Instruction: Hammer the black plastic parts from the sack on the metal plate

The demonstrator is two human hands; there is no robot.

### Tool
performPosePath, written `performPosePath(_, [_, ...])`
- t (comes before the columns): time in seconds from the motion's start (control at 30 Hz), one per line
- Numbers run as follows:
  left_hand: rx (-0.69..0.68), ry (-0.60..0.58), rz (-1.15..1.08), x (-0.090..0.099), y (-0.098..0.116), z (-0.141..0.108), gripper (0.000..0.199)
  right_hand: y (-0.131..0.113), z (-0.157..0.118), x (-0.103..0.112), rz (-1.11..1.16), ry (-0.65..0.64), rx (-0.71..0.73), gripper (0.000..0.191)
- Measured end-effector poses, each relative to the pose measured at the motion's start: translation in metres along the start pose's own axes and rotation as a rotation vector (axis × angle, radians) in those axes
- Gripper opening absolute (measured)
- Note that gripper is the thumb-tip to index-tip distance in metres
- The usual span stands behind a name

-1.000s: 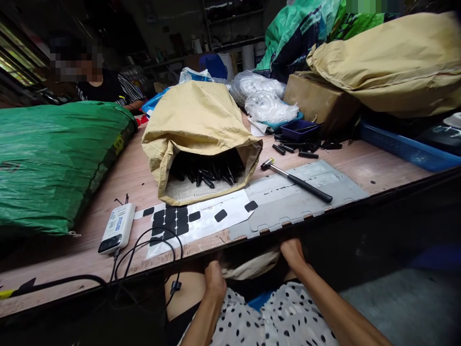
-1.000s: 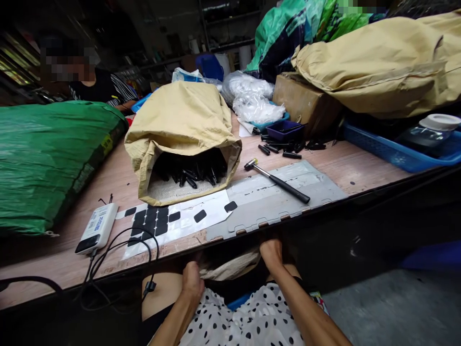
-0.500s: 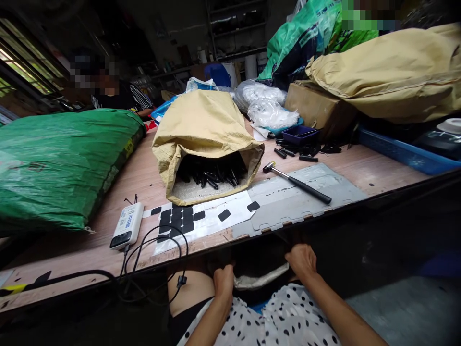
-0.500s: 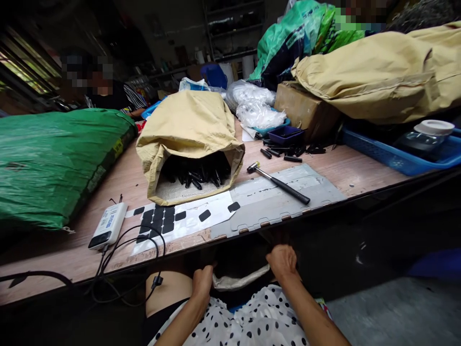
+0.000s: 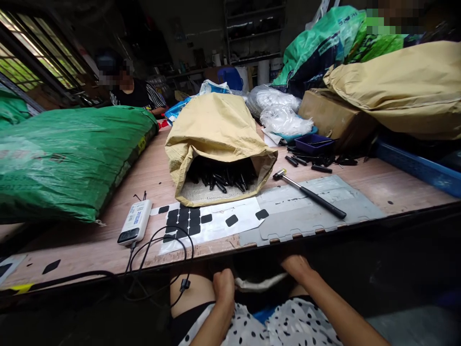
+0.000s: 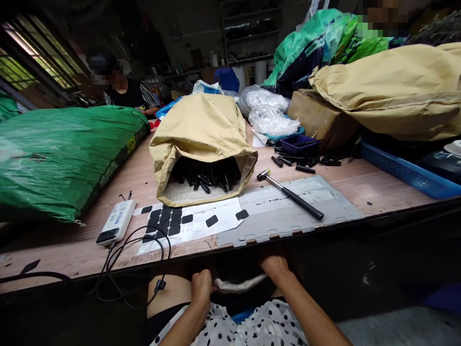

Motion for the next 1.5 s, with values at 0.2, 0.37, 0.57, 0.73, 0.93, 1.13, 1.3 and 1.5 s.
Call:
performPosePath(0.2, [-0.454, -0.213, -0.04, 0.05, 0.021, -0.075, 0.039, -0.014, -0.028, 0.06, 0.337, -0.241, 0.363, 0.029])
performPosePath(0.37, [-0.848, -0.126, -0.007, 0.074, 0.151, -0.079, 0.027, -0.018, 0.043, 0.141, 0.459, 0.511, 0.437, 0.027])
performPosePath(0.57, [-1.086, 0.277, 0.437, 0.053, 0.273, 0.003, 0.04, 0.01, 0.137, 0.131, -0.161, 0.72, 0.116, 0.029])
performPosePath(0.73, [-1.146, 0.315, 0.667, 0.049, 0.28, 0.033, 0.033, 0.013, 0.14, 0.117, -0.268, 0.637, 0.131, 0.028])
performPosePath(0.93, [-1.151, 0.25, 0.703, 0.058, 0.271, 0.02, 0.019, 0.011, 0.139, 0.121, -0.253, 0.652, 0.128, 0.025])
performPosePath(1.13, [-1.317, -0.144, 0.389, 0.042, 0.235, -0.017, 0.017, 0.01, 0.136, 0.122, -0.261, 0.635, 0.145, 0.026])
performPosePath(1.3, [-1.28, -0.217, 0.225, 0.026, 0.216, -0.018, 0.017, 0.008, 0.139, 0.124, -0.26, 0.563, 0.098, 0.029])
performPosePath(1.5, [-1.308, -0.199, 0.126, 0.025, 0.211, -0.017, 0.014, 0.012, 0.142, 0.147, -0.084, 0.447, -0.101, 0.028])
Point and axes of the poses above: each hand's wrist, its own z-axis towards the middle knuckle, its own x-axis out of the back of the hand, y = z × x, the point moved 2 cm from there along z, towards the middle knuckle, and after that the axes turned 9 degrees about y, right-handed, at the moved point
